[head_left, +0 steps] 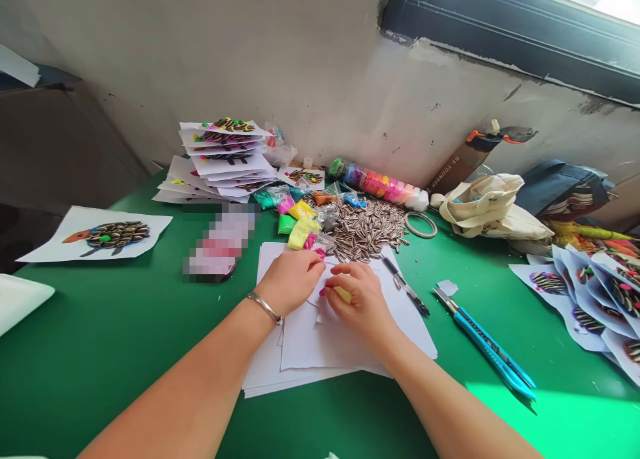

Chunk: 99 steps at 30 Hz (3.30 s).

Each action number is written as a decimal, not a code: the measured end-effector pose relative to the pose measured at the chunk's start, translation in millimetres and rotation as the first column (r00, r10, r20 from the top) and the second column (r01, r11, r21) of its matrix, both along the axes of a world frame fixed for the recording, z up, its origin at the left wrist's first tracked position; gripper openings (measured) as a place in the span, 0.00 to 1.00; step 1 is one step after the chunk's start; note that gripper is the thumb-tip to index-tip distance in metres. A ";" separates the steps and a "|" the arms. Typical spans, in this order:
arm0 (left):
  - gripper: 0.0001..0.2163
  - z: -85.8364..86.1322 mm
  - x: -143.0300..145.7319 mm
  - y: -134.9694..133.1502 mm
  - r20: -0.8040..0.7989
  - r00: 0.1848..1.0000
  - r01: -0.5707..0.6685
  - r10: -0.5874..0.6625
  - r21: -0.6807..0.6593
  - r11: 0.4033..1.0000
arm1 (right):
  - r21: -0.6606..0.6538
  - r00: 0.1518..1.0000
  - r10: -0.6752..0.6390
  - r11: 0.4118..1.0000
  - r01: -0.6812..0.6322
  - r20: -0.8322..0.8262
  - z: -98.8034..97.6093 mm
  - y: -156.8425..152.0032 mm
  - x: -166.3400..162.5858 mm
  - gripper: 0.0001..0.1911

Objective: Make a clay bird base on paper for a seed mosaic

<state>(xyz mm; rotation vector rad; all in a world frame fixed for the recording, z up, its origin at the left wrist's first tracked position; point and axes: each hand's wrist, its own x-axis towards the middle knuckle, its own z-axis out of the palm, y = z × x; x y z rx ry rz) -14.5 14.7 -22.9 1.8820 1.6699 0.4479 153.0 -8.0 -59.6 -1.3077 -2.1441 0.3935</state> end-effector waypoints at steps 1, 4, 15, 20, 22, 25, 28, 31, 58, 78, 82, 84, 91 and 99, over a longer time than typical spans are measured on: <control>0.13 0.0 -0.1 0.0 0.002 1.000 0.002 -0.002 -0.002 1.000 | 0.007 1.000 -0.007 1.000 0.007 0.016 -1.2 -0.3 -0.8 0.06; 0.12 0.4 -0.2 -0.3 -0.003 1.000 0.010 -0.010 -0.004 1.000 | 0.026 0.998 -0.030 0.999 0.028 0.050 -3.6 -1.2 -3.1 0.07; 0.12 1.0 0.0 -1.4 -0.006 1.000 0.016 -0.016 0.001 1.000 | 0.047 0.999 -0.017 0.999 0.015 0.048 -11.8 2.6 -3.0 0.05; 0.12 1.6 0.4 -1.5 -0.008 1.000 0.022 -0.022 0.000 1.000 | 0.102 0.998 0.008 0.995 -0.015 0.061 -13.0 1.9 -4.4 0.05; 0.12 1.7 0.5 -1.5 -0.011 1.000 0.020 -0.020 0.001 1.000 | 0.124 0.997 0.014 0.992 -0.024 0.079 -11.2 -0.2 -5.0 0.05; 0.12 1.7 0.5 -1.5 -0.016 1.000 0.019 -0.019 0.002 1.000 | 0.130 0.993 0.014 0.991 -0.029 0.117 -6.5 -4.4 -5.4 0.06; 0.12 1.8 0.6 -1.5 -0.020 1.000 0.020 -0.020 0.002 1.000 | 0.134 0.988 0.027 0.990 -0.048 0.153 -1.4 -8.1 -4.6 0.09; 0.13 2.0 0.5 -1.5 -0.021 1.000 0.017 -0.017 0.002 1.000 | 0.150 0.987 0.040 0.987 -0.064 0.156 2.3 -10.0 -2.1 0.12; 0.14 -1.7 0.8 0.9 -0.028 1.000 0.008 -0.007 0.003 1.000 | 0.107 0.943 0.178 0.971 -0.215 0.281 13.3 -15.9 7.5 0.14; 0.13 -4.4 -0.5 1.7 -0.013 1.000 0.006 -0.006 -0.005 1.000 | 0.015 0.929 0.221 0.972 -0.236 0.296 20.9 -16.9 7.7 0.11; 0.13 -3.7 -0.3 0.9 -0.020 1.000 0.010 -0.010 0.008 1.000 | 0.021 0.951 0.170 0.983 -0.182 0.260 20.3 -14.6 13.1 0.15; 0.13 -3.1 0.1 0.6 -0.024 1.000 0.011 -0.011 0.007 1.000 | 0.018 0.948 0.166 0.984 -0.177 0.271 20.3 -13.8 13.9 0.14; 0.13 -2.6 0.1 0.9 -0.036 0.999 0.005 -0.005 -0.004 1.000 | -0.021 0.912 0.215 0.975 -0.222 0.350 24.9 -12.9 12.5 0.13; 0.13 -2.2 0.6 2.0 -0.042 0.999 0.010 -0.010 -0.002 1.000 | -0.054 0.892 0.219 0.975 -0.215 0.395 26.3 -14.4 13.5 0.14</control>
